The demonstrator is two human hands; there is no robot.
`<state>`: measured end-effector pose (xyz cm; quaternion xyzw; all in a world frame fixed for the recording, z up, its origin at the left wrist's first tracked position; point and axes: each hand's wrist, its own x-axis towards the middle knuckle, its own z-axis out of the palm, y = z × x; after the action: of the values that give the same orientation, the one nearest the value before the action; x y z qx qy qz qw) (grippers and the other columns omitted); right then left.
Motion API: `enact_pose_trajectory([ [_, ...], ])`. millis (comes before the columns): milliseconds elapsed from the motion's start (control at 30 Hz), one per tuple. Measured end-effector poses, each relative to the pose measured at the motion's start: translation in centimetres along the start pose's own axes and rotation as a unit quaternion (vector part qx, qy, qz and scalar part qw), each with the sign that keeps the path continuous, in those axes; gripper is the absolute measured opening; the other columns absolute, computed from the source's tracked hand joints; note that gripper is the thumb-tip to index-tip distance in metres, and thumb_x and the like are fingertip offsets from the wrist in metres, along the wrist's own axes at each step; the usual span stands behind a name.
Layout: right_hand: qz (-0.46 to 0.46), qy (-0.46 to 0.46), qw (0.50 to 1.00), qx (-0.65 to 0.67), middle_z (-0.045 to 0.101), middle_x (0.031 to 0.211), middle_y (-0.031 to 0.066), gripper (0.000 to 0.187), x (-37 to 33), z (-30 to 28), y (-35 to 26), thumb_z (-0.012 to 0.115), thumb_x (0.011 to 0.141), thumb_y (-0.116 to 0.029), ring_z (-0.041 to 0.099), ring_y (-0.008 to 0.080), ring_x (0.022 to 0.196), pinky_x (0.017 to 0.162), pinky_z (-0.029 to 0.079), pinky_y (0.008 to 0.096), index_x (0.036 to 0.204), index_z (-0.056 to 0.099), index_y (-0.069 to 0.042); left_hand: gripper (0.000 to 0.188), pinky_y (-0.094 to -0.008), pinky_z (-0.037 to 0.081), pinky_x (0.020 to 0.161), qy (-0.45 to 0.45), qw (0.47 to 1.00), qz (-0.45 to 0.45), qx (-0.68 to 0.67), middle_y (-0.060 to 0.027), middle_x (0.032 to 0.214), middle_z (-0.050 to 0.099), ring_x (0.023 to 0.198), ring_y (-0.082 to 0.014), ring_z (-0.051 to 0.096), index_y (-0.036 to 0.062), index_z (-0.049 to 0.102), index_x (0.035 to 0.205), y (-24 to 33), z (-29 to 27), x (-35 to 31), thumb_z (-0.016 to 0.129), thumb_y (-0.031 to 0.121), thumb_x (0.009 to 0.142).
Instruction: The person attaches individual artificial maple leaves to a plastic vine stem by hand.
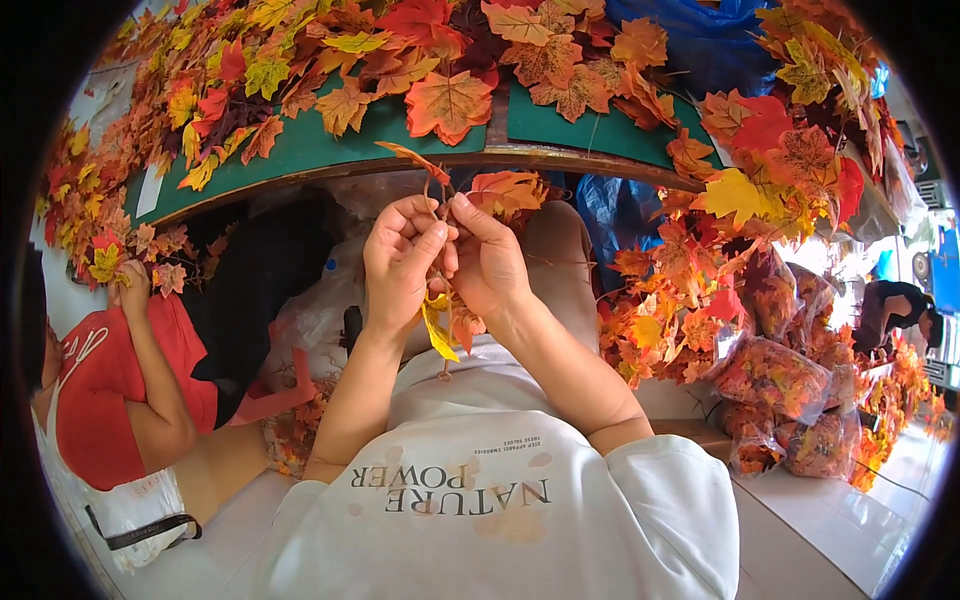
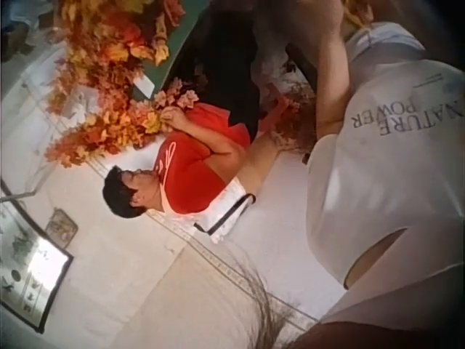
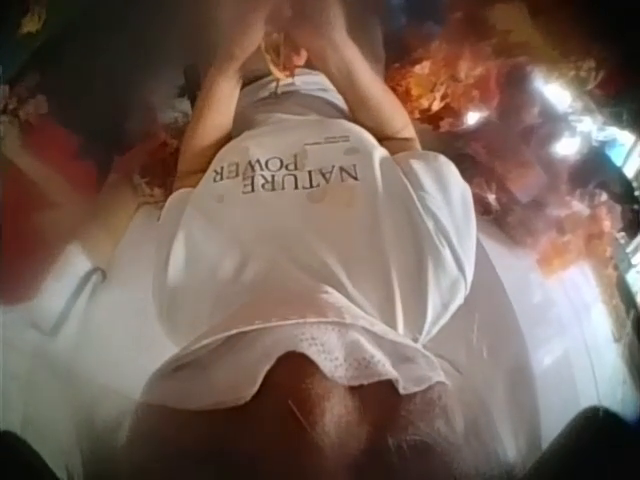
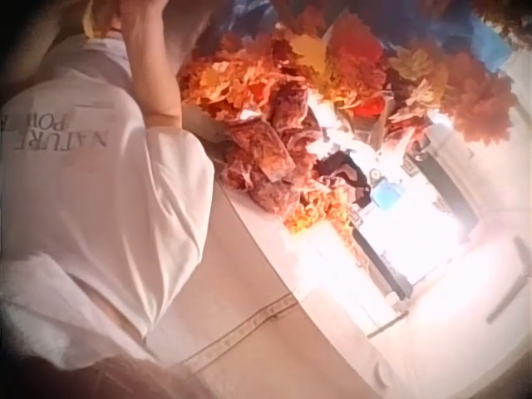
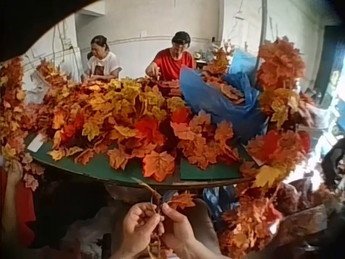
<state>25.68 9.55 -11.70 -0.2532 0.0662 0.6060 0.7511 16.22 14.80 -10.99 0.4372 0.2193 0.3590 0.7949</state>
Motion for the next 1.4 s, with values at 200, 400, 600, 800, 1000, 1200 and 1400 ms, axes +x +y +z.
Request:
enact_pose_trajectory([
  [200, 0.006, -0.011, 1.0, -0.019, 0.057, 0.069, 0.0011, 0.02, 0.1, -0.6, -0.2, 0.057, 0.088, -0.026, 0.045, 0.0107, 0.046, 0.046, 0.039, 0.0235, 0.085, 0.058, -0.006, 0.019, -0.022, 0.047, 0.055, -0.01, 1.0, 0.01, -0.002, -0.0099, 0.082, 0.06, 0.058, -0.0117, 0.055, -0.0016, 0.047, 0.103, -0.8, -0.4, 0.2, 0.054, -0.004, 0.086],
  [400, 0.008, -0.01, 1.0, 0.0, 0.057, 0.07, 0.002, 0.019, 0.4, -0.8, 0.1, 0.058, 0.088, -0.025, 0.045, 0.0117, 0.044, 0.044, 0.038, 0.0227, 0.087, 0.058, -0.006, 0.02, -0.0219, 0.047, 0.055, -0.001, 1.0, -0.001, -0.009, -0.0101, 0.082, 0.06, 0.058, -0.0118, 0.055, -0.0017, 0.047, 0.104, -0.9, -0.6, 0.4, 0.054, -0.004, 0.085],
  [600, 0.006, -0.016, 1.0, -0.007, 0.057, 0.071, 0.0021, 0.017, 0.8, -1.0, 0.0, 0.057, 0.088, -0.024, 0.046, 0.0115, 0.044, 0.044, 0.039, 0.0227, 0.087, 0.058, -0.007, 0.02, -0.0221, 0.047, 0.054, 0.002, 1.0, -0.006, -0.017, -0.0103, 0.082, 0.06, 0.058, -0.0121, 0.056, -0.0017, 0.047, 0.104, -0.9, -0.7, 0.5, 0.054, -0.003, 0.085],
  [800, 0.005, -0.015, 1.0, -0.017, 0.056, 0.069, 0.002, 0.018, 1.3, -1.1, 0.2, 0.056, 0.089, -0.024, 0.046, 0.011, 0.046, 0.044, 0.038, 0.0213, 0.086, 0.057, -0.006, 0.021, -0.0222, 0.047, 0.054, 0.01, 1.0, -0.009, -0.024, -0.0104, 0.081, 0.06, 0.058, -0.0125, 0.056, -0.0019, 0.047, 0.104, -1.0, -0.9, 0.8, 0.055, -0.003, 0.085],
  [1000, -0.078, 0.026, 0.993, -0.08, 0.056, 0.065, 0.0024, 0.01, 1.9, -1.4, 0.7, 0.059, 0.088, -0.014, 0.047, 0.01, 0.044, 0.037, 0.037, 0.0244, 0.089, 0.057, -0.005, 0.022, -0.0198, 0.046, 0.052, 0.025, 0.999, -0.024, -0.024, -0.0073, 0.079, 0.059, 0.058, -0.01, 0.055, -0.0012, 0.047, 0.106, -1.4, -1.3, 1.2, 0.055, -0.001, 0.086],
  [1200, -0.142, -0.006, 0.981, -0.129, 0.056, 0.066, 0.0024, 0.016, 1.9, -2.2, 1.0, 0.062, 0.085, -0.005, 0.048, 0.0108, 0.042, 0.036, 0.037, 0.0234, 0.1, 0.058, -0.002, 0.02, -0.019, 0.043, 0.05, 0.01, 1.0, -0.009, -0.015, -0.0051, 0.078, 0.058, 0.057, -0.0079, 0.053, 0.0003, 0.049, 0.107, -2.4, -2.2, 1.3, 0.053, -0.001, 0.088],
  [1400, -0.154, -0.015, 0.98, -0.128, 0.059, 0.072, 0.0062, 0.014, 1.8, -2.5, 1.5, 0.06, 0.085, -0.002, 0.05, 0.0117, 0.046, 0.039, 0.04, 0.0223, 0.098, 0.059, 0.0, 0.019, -0.0196, 0.044, 0.053, 0.013, 1.0, -0.007, -0.025, -0.0044, 0.075, 0.057, 0.058, -0.0082, 0.052, -0.0005, 0.05, 0.106, -2.1, -2.2, 1.1, 0.052, -0.004, 0.087],
])
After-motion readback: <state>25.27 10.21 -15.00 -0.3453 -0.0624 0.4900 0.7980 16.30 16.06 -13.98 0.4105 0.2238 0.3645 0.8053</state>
